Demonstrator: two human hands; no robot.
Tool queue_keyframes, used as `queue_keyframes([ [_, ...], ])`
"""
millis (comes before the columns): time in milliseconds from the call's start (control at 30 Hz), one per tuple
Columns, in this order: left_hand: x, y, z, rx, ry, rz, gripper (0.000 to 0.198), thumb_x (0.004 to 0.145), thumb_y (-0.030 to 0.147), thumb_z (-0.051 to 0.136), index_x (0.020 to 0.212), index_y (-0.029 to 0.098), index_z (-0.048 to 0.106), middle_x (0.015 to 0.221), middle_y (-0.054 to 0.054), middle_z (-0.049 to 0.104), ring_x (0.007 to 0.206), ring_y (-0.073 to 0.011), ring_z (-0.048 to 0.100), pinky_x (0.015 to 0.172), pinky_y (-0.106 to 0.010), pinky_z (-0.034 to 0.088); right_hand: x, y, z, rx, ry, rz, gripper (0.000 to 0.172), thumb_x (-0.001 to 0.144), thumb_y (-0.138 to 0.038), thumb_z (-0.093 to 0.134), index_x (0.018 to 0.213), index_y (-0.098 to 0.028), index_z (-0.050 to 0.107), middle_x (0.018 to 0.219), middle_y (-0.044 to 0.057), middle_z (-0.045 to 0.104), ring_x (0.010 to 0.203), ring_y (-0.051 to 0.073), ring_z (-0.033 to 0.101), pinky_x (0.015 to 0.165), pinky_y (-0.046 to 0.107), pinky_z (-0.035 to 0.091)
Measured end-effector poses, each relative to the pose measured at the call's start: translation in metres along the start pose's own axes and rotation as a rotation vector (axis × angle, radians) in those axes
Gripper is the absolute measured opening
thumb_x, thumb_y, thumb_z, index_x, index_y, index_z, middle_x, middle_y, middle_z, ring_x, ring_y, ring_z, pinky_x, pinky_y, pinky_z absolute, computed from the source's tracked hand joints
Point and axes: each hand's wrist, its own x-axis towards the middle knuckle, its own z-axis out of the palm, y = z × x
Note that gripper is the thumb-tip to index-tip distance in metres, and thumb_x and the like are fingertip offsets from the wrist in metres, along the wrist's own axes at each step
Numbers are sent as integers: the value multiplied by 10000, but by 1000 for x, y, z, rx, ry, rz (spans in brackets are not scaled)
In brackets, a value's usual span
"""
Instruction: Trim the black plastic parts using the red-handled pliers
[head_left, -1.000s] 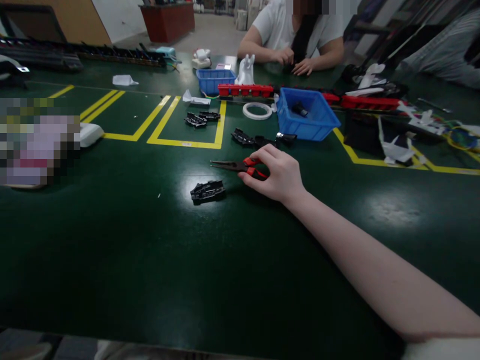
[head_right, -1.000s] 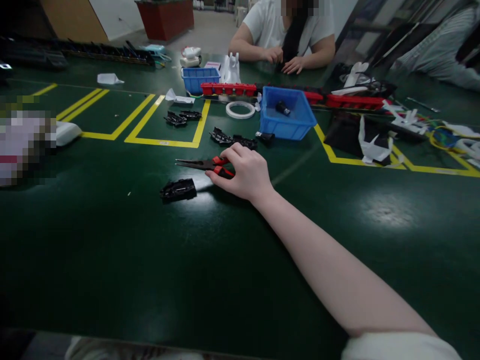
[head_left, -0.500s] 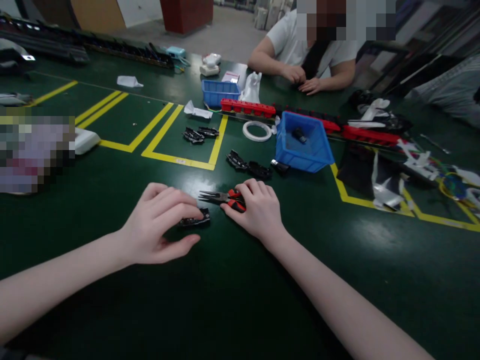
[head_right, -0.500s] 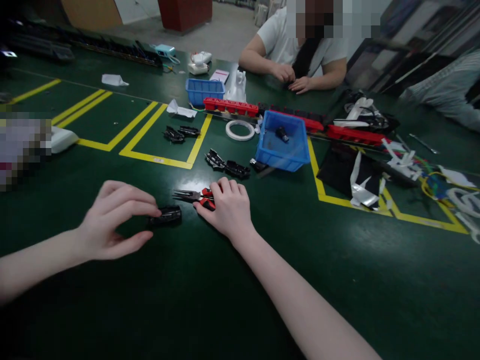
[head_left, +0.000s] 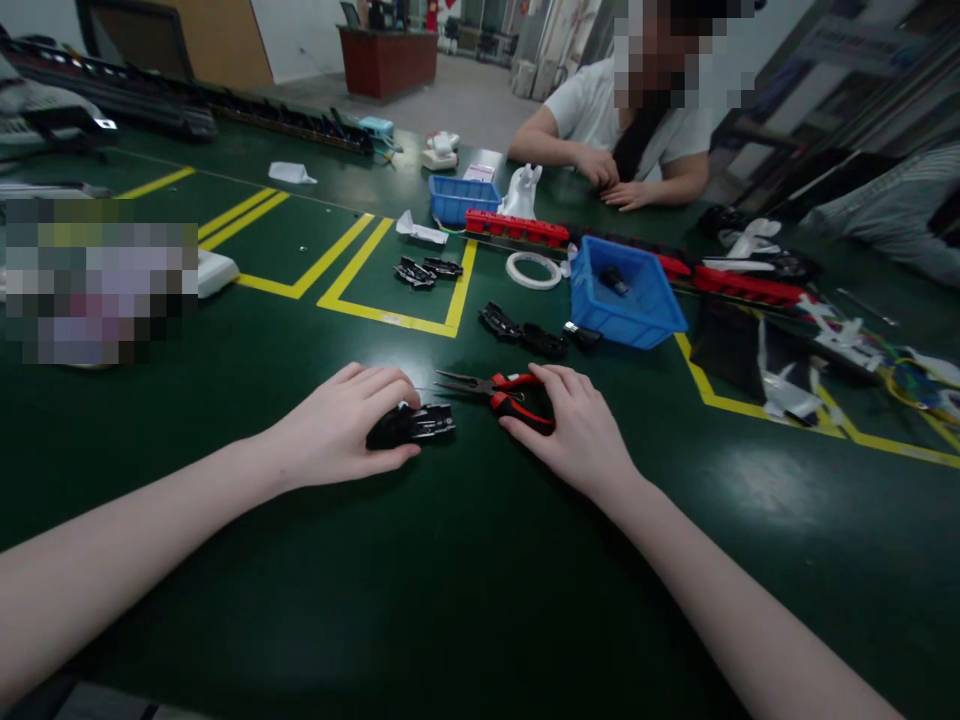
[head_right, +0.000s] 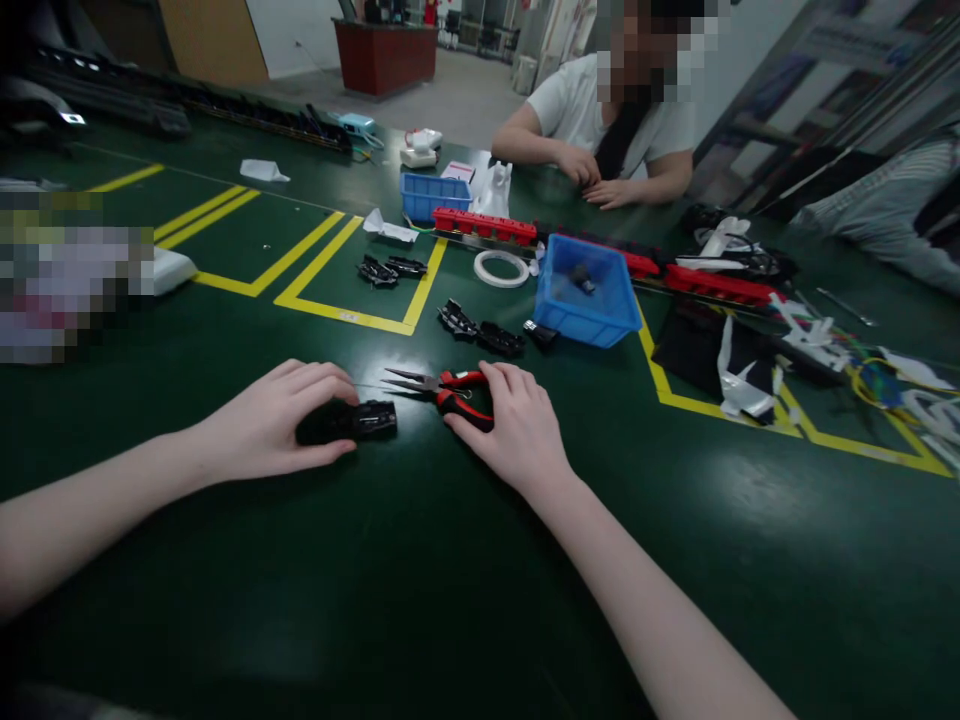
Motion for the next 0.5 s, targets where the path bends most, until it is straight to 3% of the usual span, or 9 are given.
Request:
queue_keyframes([
  [167, 1, -7, 2, -113, -40, 21, 270, 914, 391, 586, 1103, 198, 590, 1123, -54, 624, 1016, -224, 604, 885, -379, 462, -15, -6, -4, -6, 32, 50, 712, 827, -612, 593, 1336, -118, 526, 1192, 185, 570, 1092, 346, 550, 911, 531, 497],
  [333, 2, -12, 6, -355, -24, -18, 243, 896, 365, 620, 1066, 192, 601, 1124, -60, 588, 975, -201, 611, 833, -355, 532, -29, -15, -7, -42, 93, 9, 624, 848, -533, 604, 1314, -124, 534, 1185, 181, 551, 1085, 333, 546, 892, 512, 514],
  [500, 6, -17, 9, -361, -3, -1, 204, 869, 337, 671, 972, 173, 609, 1061, -46, 594, 931, -187, 608, 826, -357, 529, -33, -14, -6, -28, 91, -7, 544, 862, -496, 597, 1257, -124, 567, 1149, 168, 589, 1018, 309, 585, 880, 493, 521],
])
